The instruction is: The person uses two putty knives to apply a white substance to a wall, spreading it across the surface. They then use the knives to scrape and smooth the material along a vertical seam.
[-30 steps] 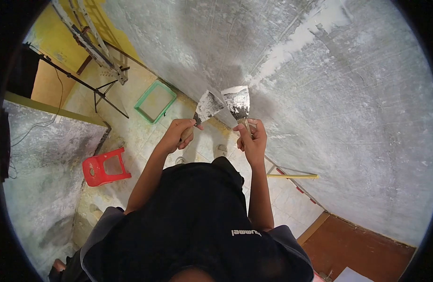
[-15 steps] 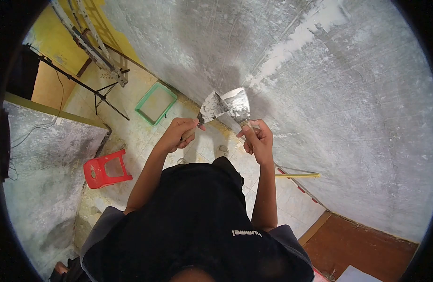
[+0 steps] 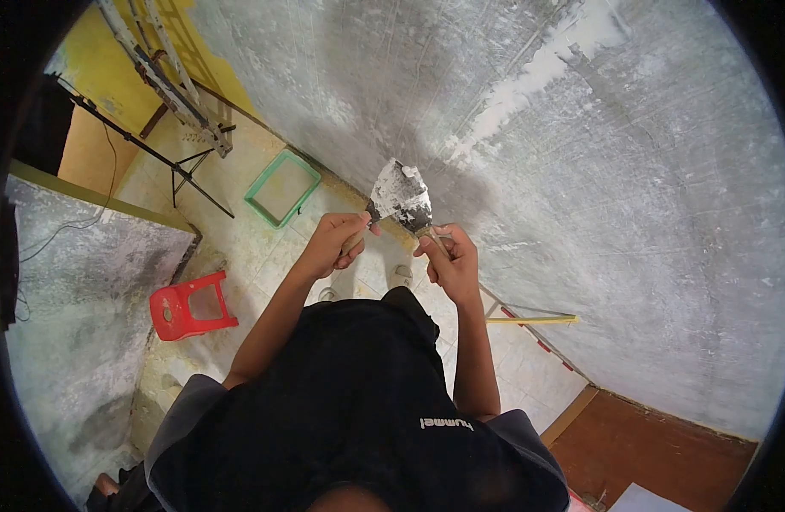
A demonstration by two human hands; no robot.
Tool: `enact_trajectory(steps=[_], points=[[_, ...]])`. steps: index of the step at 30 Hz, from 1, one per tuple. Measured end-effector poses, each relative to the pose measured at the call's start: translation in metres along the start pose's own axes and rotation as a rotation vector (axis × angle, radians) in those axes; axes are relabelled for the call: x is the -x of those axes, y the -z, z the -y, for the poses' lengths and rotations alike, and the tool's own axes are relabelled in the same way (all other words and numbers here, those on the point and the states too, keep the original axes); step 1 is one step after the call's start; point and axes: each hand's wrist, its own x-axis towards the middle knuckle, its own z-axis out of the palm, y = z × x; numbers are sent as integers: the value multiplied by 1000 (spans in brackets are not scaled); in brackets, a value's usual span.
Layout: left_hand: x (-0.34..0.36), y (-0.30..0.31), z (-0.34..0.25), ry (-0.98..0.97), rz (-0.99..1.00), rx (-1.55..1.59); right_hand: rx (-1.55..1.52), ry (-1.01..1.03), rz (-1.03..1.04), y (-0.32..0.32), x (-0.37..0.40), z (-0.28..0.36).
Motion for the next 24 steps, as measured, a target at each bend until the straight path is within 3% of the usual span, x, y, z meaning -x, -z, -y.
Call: enact_trajectory(steps=[4,7,9,14,17,20,24], points=[[3,-1,6,-40,-1,-11,31,32,-51,-10,4,-1],[9,-3,6,-83,-12,6,190,71,-25,-13,5,-7],[14,-2,5,-154,-14,18,384,117,-116,-17,5,-11],[32,11,6,-203,-40,33,144,63,-259,-10,7,-6],[41,14,11,-184,-27,32,406,312,-369,-12,8,-5],[45,19,16,-166,5,16,510,353,-438,-22,11,-1],[48,23,18,-139,38,-27,246,225,-335,-34,15,1]])
